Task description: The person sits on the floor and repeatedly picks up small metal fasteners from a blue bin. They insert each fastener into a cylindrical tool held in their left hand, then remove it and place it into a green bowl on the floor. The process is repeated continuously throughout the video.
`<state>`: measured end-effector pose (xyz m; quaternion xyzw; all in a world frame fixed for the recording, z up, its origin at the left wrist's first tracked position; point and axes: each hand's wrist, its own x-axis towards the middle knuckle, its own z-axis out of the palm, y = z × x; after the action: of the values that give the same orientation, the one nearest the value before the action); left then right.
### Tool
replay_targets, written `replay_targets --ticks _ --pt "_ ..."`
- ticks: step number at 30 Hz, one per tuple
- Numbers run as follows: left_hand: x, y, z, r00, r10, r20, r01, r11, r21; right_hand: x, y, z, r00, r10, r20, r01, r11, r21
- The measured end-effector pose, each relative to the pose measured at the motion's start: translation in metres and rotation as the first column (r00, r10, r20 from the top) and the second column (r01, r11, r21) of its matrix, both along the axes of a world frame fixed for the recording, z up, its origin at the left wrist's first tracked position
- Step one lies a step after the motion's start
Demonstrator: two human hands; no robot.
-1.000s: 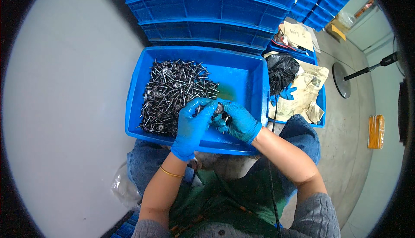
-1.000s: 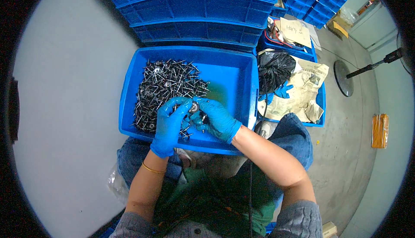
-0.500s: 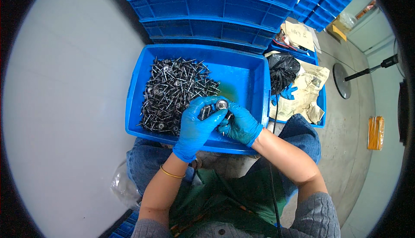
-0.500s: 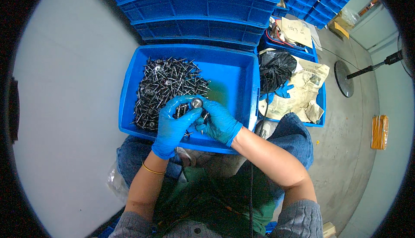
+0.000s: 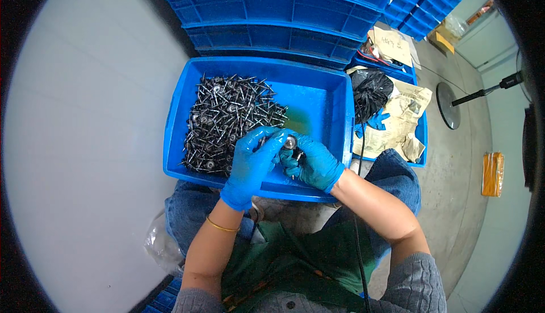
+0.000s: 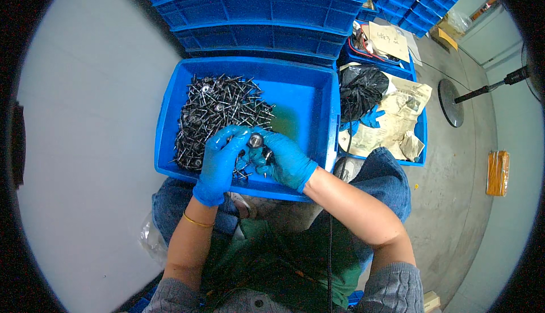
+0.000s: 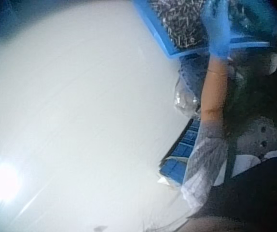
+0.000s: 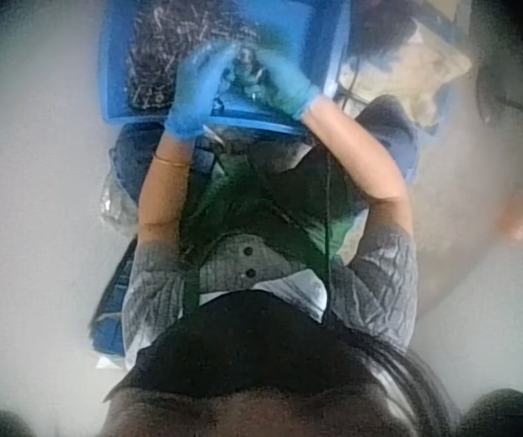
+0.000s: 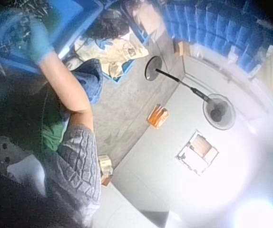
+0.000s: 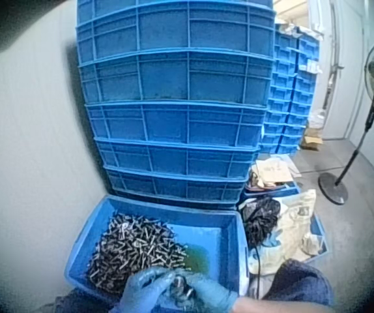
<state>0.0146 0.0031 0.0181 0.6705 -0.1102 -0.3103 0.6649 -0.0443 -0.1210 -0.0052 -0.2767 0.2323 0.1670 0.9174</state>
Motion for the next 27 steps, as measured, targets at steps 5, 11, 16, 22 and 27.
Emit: replay_targets --ticks 5,11,16,22,27 --pt "0.005 0.001 -0.004 0.997 0.001 -0.081 -0.001 1.0 0.0 0.0 0.003 0.001 0.999 -0.003 -0.041 0.001 0.999 -0.04" --pt "-0.003 -0.003 -0.002 0.997 0.059 -0.043 -0.061 0.997 -0.036 0.001 0.0 0.005 0.998 -0.051 -0.034 0.054 0.996 0.077" --pt "-0.011 -0.008 -0.01 0.983 0.114 0.142 -0.106 0.992 -0.064 0.001 0.005 0.009 0.979 -0.187 -0.077 0.185 0.982 -0.024" --pt "-0.014 -0.011 -0.012 0.99 0.081 -0.116 -0.098 0.984 -0.15 -0.002 0.009 -0.007 0.93 -0.24 0.28 0.348 0.819 -0.456" --pt "-0.013 -0.007 -0.011 0.974 0.086 -0.207 -0.11 0.988 -0.108 -0.002 0.014 -0.003 0.897 -0.21 0.39 0.423 0.665 -0.615"
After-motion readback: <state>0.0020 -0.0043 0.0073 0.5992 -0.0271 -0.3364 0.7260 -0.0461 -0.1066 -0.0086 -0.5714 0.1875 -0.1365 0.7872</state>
